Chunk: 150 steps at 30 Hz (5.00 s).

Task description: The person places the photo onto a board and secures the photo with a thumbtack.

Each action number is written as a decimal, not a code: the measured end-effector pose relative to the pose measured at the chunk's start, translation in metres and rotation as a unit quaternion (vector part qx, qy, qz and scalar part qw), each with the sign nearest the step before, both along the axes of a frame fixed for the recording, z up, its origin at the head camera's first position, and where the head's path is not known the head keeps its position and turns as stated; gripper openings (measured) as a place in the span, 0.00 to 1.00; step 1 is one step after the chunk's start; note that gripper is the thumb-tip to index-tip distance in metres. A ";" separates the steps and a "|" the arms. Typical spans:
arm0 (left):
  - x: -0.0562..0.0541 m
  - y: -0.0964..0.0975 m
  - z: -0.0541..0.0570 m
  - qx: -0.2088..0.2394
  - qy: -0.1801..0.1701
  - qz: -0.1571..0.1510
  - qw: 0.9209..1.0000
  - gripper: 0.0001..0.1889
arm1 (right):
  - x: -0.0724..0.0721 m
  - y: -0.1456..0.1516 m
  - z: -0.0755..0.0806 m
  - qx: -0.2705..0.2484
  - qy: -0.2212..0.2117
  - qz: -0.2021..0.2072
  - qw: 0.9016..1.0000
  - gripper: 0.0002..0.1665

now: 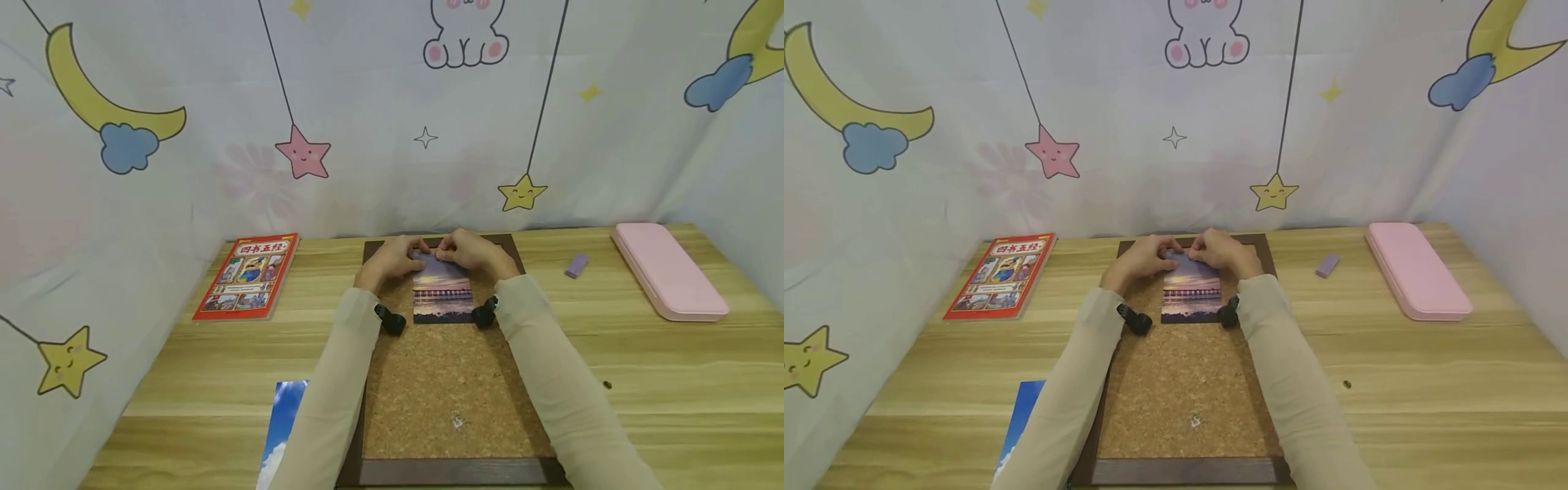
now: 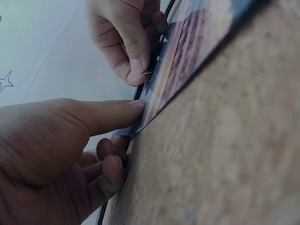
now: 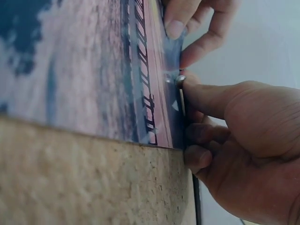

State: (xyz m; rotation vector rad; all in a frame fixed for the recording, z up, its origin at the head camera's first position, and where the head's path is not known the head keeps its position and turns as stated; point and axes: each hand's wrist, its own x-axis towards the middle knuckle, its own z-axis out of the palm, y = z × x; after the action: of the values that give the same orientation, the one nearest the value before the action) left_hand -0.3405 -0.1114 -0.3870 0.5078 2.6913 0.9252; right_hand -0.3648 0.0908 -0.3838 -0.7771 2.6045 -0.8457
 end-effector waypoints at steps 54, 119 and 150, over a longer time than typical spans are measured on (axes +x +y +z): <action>0.006 -0.007 0.004 -0.012 0.012 0.011 1.000 0.15 | 0.009 -0.018 0.005 0.059 -0.015 -0.142 0.988 0.14; 0.026 -0.017 0.055 -0.065 0.044 -0.055 0.995 0.22 | 0.036 0.023 0.048 0.029 0.005 -0.027 0.999 0.11; 0.109 -0.083 0.065 -0.133 0.055 -0.115 0.983 0.31 | 0.106 0.108 0.061 0.047 0.010 0.081 0.996 0.16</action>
State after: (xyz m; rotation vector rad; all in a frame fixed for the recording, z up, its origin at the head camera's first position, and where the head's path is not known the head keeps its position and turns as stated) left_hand -0.2312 -0.1947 -0.3217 0.8085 2.7182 0.4797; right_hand -0.2584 0.1991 -0.3223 -0.9590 2.5359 -0.6660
